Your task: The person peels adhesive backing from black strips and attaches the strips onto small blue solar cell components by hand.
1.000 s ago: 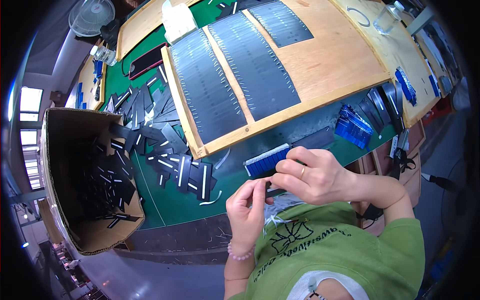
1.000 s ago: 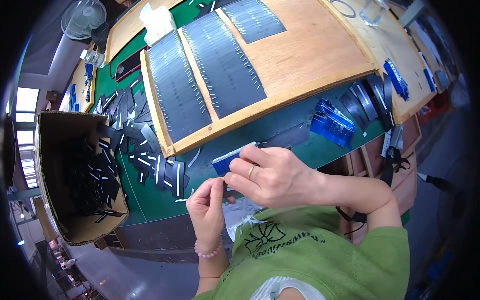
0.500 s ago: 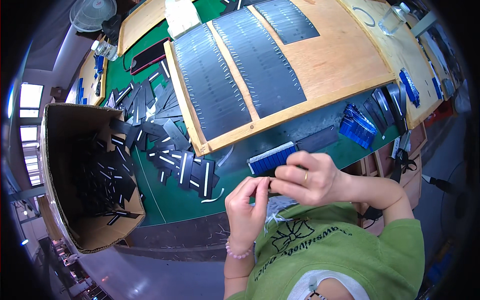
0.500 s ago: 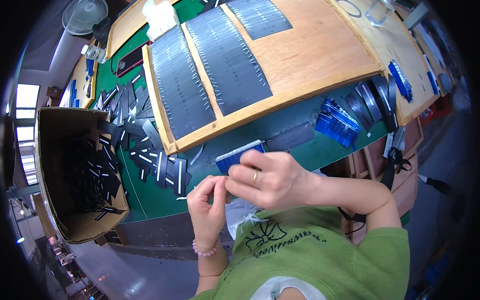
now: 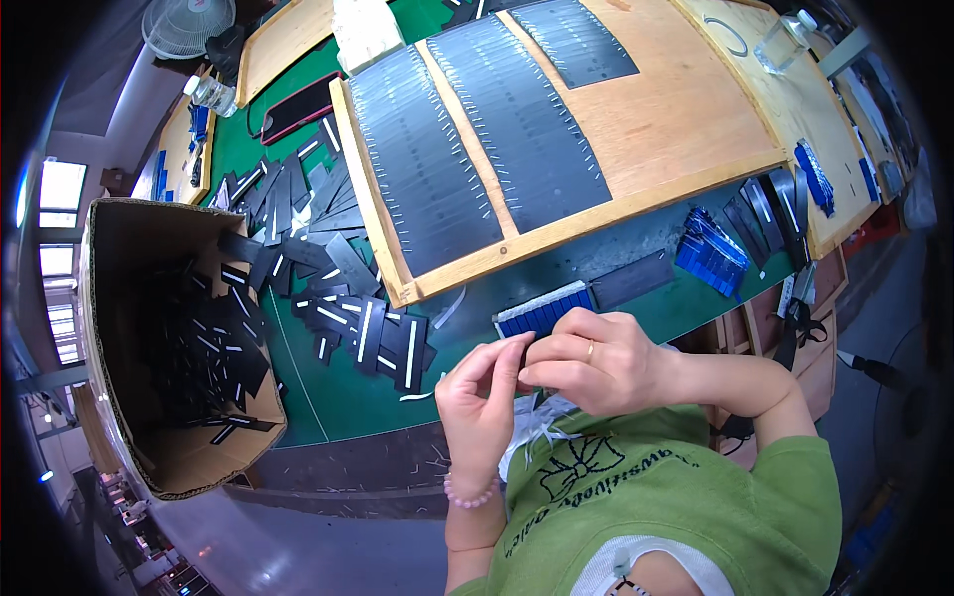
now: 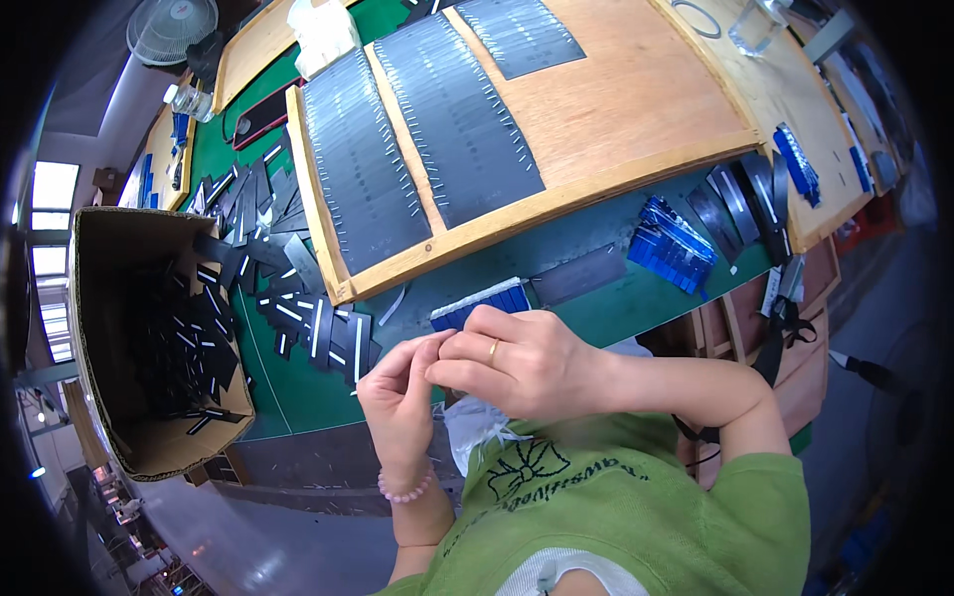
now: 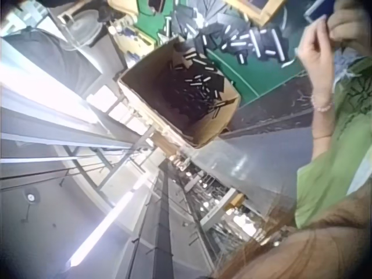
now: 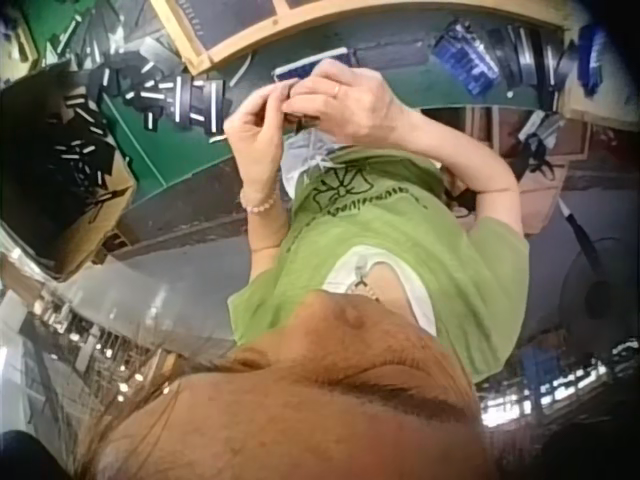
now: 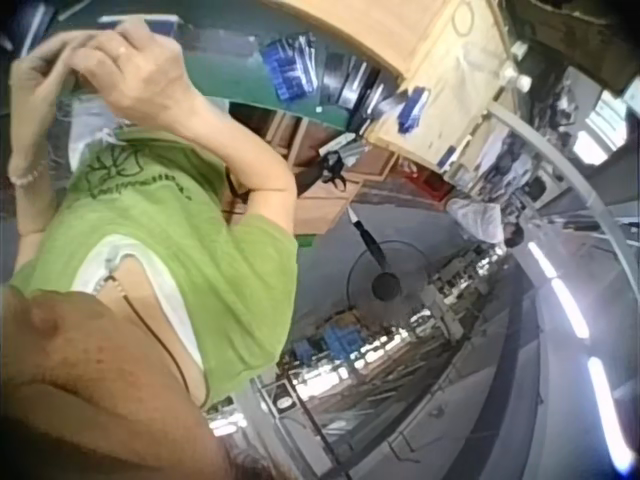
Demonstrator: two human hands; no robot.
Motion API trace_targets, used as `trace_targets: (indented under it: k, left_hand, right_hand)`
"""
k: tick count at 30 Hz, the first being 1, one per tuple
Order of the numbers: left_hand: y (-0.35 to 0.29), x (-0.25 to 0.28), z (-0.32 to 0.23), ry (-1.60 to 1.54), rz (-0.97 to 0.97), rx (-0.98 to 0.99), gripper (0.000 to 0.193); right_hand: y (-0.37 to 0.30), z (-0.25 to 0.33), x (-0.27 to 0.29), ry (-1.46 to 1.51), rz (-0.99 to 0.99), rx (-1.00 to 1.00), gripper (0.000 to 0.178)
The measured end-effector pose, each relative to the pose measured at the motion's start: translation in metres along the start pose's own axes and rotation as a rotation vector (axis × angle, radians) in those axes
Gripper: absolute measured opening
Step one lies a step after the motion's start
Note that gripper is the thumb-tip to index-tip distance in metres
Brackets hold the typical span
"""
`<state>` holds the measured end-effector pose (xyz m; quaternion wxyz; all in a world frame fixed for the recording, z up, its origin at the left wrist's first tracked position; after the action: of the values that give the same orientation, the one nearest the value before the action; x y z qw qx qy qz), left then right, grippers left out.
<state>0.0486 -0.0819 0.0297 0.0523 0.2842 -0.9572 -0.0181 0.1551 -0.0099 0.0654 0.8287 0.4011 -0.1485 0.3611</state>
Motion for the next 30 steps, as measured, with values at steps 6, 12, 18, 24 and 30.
trace_targets:
  k: [6,12,18,24,30]
  left_hand:
    - [0.0,0.075,0.004,-0.03,-0.459,-0.009,0.019]
    - [-0.001,0.065,0.009,-0.175,-0.416,-0.001,0.021]
    - [0.0,0.059,0.011,-0.178,-0.376,0.011,0.02]
    - [-0.001,0.064,0.009,-0.171,-0.418,-0.03,0.019]
    - [0.0,0.031,0.013,-0.286,-0.08,0.084,0.024]
  right_hand:
    - [-0.035,0.003,0.005,0.096,0.251,-0.034,0.036]
    - [-0.017,-0.037,0.015,-0.084,0.045,-0.217,0.05]
    - [-0.02,-0.044,0.01,-0.159,0.012,-0.125,0.042]
    - [-0.014,-0.014,0.026,-0.212,0.04,0.147,0.033]
    - [-0.003,-0.009,0.037,0.025,0.013,-0.051,0.064]
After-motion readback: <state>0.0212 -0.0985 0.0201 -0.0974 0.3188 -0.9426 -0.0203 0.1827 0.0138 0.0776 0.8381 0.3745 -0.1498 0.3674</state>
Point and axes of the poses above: each hand's wrist, its own y-axis towards the middle knuckle, its own x-axis out of the back of the hand, z = x × y, the point moved 7 cm from there along y, towards the middle knuckle, and after that the axes turned 12 degrees about -x, right-handed, at the moved point
